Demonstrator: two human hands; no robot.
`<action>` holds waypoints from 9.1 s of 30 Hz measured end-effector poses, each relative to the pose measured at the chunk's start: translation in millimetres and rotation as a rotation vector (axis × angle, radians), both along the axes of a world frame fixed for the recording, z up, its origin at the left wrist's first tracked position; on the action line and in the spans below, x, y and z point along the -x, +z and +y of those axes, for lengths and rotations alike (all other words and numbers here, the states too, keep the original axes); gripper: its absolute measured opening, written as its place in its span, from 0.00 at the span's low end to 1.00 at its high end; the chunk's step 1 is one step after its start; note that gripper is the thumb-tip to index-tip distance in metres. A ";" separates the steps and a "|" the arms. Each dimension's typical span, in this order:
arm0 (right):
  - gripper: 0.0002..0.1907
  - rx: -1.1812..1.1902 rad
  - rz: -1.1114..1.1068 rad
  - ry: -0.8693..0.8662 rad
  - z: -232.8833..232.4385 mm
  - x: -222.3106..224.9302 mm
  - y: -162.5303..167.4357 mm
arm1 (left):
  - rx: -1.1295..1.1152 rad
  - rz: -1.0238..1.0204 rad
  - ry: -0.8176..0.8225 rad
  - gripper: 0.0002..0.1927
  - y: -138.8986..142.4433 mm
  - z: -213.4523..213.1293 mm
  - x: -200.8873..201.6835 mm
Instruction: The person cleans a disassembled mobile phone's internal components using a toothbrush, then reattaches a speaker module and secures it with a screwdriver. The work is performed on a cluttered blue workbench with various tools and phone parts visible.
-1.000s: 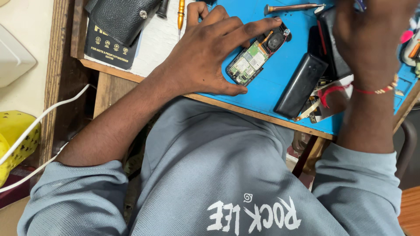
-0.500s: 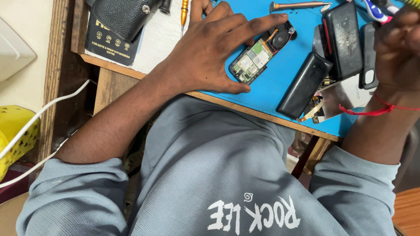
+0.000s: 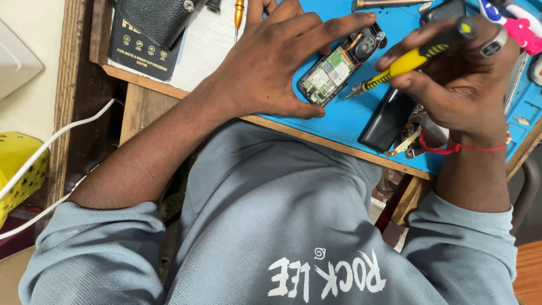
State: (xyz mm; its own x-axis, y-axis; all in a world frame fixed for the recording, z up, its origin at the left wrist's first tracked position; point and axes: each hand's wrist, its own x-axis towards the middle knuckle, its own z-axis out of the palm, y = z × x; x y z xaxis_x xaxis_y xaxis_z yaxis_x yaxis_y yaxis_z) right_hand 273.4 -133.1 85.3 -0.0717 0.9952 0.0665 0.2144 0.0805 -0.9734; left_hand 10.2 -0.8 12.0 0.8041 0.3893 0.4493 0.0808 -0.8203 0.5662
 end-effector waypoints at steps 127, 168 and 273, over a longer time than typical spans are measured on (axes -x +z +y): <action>0.35 0.020 -0.076 -0.116 5.5 -10.7 -43.5 | 0.175 0.068 0.003 0.17 1.8 0.0 -5.3; 0.40 -0.196 -0.235 -0.026 -2.2 -0.3 -44.0 | 0.112 0.015 -0.010 0.02 -10.1 -0.8 -3.0; 0.37 -0.622 -0.299 0.058 9.2 31.9 -32.6 | 0.126 0.009 -0.001 0.07 -5.2 2.8 -4.1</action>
